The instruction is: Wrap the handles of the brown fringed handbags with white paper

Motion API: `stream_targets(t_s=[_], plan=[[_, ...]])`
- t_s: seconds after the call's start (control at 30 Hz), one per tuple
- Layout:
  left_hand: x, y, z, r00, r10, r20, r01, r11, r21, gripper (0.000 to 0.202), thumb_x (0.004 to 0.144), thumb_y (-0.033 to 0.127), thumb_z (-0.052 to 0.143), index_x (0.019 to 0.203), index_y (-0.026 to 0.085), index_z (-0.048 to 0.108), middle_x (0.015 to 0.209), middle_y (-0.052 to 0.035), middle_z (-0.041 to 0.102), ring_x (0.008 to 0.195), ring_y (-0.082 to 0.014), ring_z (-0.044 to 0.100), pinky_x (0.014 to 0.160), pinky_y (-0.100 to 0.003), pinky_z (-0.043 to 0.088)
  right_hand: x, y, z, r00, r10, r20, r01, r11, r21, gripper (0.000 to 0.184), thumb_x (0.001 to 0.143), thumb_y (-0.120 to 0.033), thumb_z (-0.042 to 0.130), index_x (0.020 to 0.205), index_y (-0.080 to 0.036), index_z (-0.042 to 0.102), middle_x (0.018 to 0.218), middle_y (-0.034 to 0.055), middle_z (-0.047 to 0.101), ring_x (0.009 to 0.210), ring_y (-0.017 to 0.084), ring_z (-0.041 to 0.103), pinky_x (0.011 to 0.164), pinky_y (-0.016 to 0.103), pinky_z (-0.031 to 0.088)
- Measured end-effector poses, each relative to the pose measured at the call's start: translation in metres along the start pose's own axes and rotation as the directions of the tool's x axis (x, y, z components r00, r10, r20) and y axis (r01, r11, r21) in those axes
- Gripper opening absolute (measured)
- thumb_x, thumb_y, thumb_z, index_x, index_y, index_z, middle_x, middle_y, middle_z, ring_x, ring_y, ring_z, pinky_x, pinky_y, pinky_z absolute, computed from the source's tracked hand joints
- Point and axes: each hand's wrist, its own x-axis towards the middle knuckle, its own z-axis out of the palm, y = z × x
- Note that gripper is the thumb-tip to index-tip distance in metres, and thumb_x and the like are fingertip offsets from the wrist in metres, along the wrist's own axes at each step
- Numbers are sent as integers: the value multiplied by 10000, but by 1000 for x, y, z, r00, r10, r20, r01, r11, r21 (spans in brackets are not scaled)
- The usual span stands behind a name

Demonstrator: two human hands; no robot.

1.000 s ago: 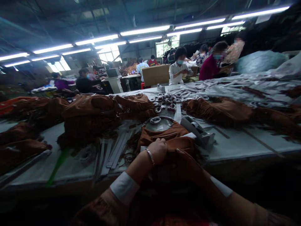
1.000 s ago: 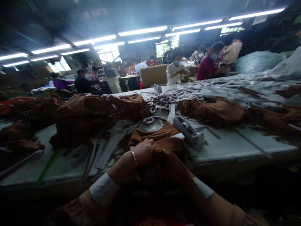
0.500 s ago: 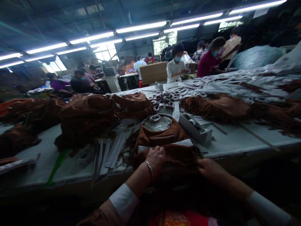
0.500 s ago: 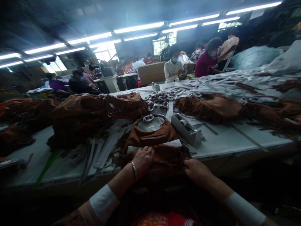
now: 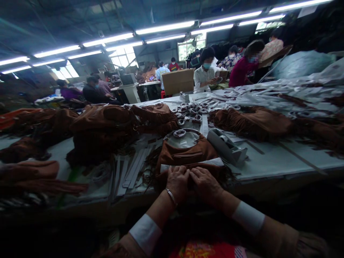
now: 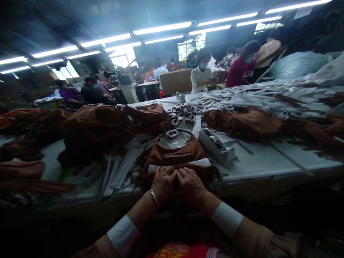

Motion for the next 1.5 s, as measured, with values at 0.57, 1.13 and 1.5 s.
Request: stream_targets(t_s=[0.57, 1.13, 1.5], plan=[[-63, -43, -35, 995, -18, 93, 3, 987, 161, 598, 881, 208, 590, 1466, 275, 484, 1600, -113, 384, 1476, -360, 290, 1157, -691, 197, -15, 26, -10, 983, -162, 92, 166, 985, -39, 487, 889, -69, 558, 1363, -169, 610, 1441, 132, 586, 1278, 328, 546, 1015, 465, 462], [-66, 10, 2, 952, -185, -243, 151, 977, -151, 129, 789, 118, 584, 777, 216, 666, 1389, -53, 596, 1430, -313, 374, 1214, -587, 264, -19, 33, -5, 992, -111, 66, 103, 989, 109, 527, 852, -72, 542, 1364, -174, 618, 1449, 137, 579, 1322, 308, 516, 1060, 469, 433], [-66, 6, -46, 928, -266, -262, 269, 963, -26, 231, 924, 196, 504, 1061, 222, 688, 1266, -91, 656, 1333, -285, 488, 1206, -535, 305, -22, 34, 0, 990, -132, 39, 129, 989, 69, 552, 835, -61, 560, 1371, -185, 609, 1459, 135, 570, 1325, 321, 513, 1041, 469, 441]])
